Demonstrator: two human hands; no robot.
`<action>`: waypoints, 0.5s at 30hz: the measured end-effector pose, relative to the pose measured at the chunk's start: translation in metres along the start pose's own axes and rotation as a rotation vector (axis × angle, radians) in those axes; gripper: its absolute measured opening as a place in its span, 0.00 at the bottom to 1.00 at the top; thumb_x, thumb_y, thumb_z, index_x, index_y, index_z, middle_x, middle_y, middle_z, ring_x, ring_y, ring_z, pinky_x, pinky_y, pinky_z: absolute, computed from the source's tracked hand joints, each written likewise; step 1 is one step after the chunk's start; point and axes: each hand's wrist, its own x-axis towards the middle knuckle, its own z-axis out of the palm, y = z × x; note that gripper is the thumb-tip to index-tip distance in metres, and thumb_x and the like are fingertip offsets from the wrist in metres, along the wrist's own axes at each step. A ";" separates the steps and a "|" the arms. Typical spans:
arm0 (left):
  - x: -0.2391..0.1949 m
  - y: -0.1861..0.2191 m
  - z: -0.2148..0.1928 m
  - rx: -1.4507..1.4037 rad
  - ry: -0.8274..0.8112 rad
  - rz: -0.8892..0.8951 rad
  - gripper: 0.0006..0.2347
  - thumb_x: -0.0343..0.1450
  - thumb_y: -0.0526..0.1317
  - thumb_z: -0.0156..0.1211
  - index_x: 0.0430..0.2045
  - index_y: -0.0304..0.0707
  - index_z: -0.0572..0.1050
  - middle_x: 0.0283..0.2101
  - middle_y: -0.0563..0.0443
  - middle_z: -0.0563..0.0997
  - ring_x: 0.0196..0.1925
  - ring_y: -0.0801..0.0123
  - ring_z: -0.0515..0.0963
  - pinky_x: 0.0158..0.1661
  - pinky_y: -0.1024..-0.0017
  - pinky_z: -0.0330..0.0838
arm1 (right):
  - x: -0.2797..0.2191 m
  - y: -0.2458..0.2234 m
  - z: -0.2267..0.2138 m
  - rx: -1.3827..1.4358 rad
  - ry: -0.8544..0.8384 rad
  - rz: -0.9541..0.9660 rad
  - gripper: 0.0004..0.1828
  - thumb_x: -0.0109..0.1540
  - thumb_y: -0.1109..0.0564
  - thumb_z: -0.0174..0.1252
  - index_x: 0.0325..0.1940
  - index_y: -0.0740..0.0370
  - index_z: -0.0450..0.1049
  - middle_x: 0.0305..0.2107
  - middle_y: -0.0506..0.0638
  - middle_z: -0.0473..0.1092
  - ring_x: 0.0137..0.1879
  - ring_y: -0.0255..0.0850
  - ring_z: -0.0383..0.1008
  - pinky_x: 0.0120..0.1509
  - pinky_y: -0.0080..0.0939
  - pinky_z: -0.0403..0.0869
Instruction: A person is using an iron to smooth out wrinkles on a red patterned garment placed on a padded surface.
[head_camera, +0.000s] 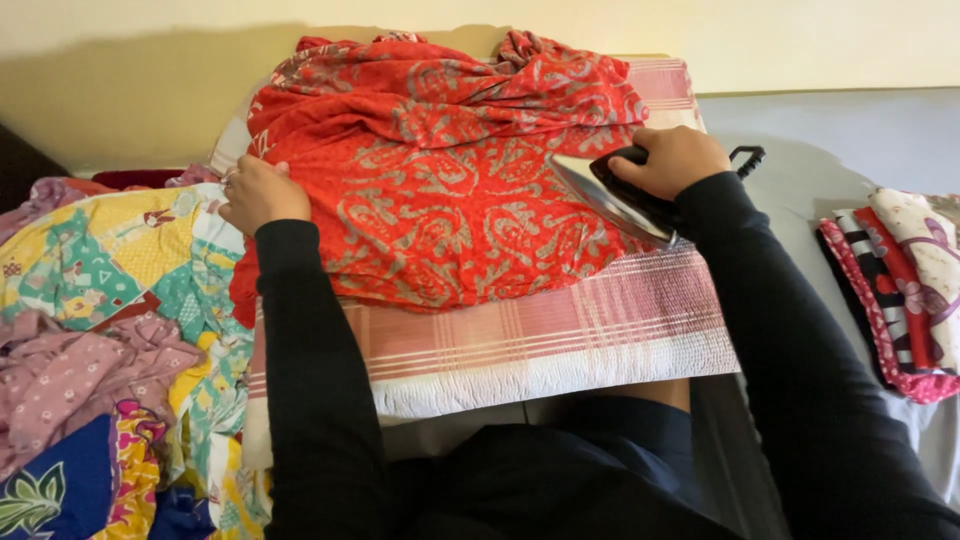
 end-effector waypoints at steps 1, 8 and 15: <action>0.002 -0.003 0.005 -0.025 0.012 0.000 0.13 0.69 0.44 0.52 0.37 0.30 0.66 0.38 0.39 0.69 0.45 0.47 0.69 0.44 0.53 0.58 | -0.003 -0.003 -0.002 -0.010 -0.025 -0.059 0.28 0.55 0.31 0.44 0.41 0.53 0.72 0.31 0.64 0.71 0.46 0.60 0.71 0.47 0.53 0.68; 0.005 -0.004 0.007 -0.003 0.003 -0.013 0.12 0.69 0.44 0.51 0.37 0.32 0.65 0.39 0.40 0.70 0.46 0.48 0.69 0.44 0.53 0.58 | 0.028 -0.014 0.006 -0.091 -0.002 -0.225 0.28 0.52 0.25 0.43 0.36 0.46 0.71 0.27 0.57 0.72 0.43 0.55 0.72 0.45 0.51 0.69; 0.005 -0.003 0.005 0.001 -0.018 -0.031 0.12 0.69 0.45 0.51 0.37 0.34 0.65 0.40 0.40 0.70 0.47 0.48 0.69 0.46 0.51 0.57 | 0.050 -0.066 0.004 -0.057 0.105 -0.370 0.26 0.53 0.26 0.43 0.35 0.46 0.71 0.24 0.56 0.72 0.39 0.55 0.73 0.42 0.50 0.69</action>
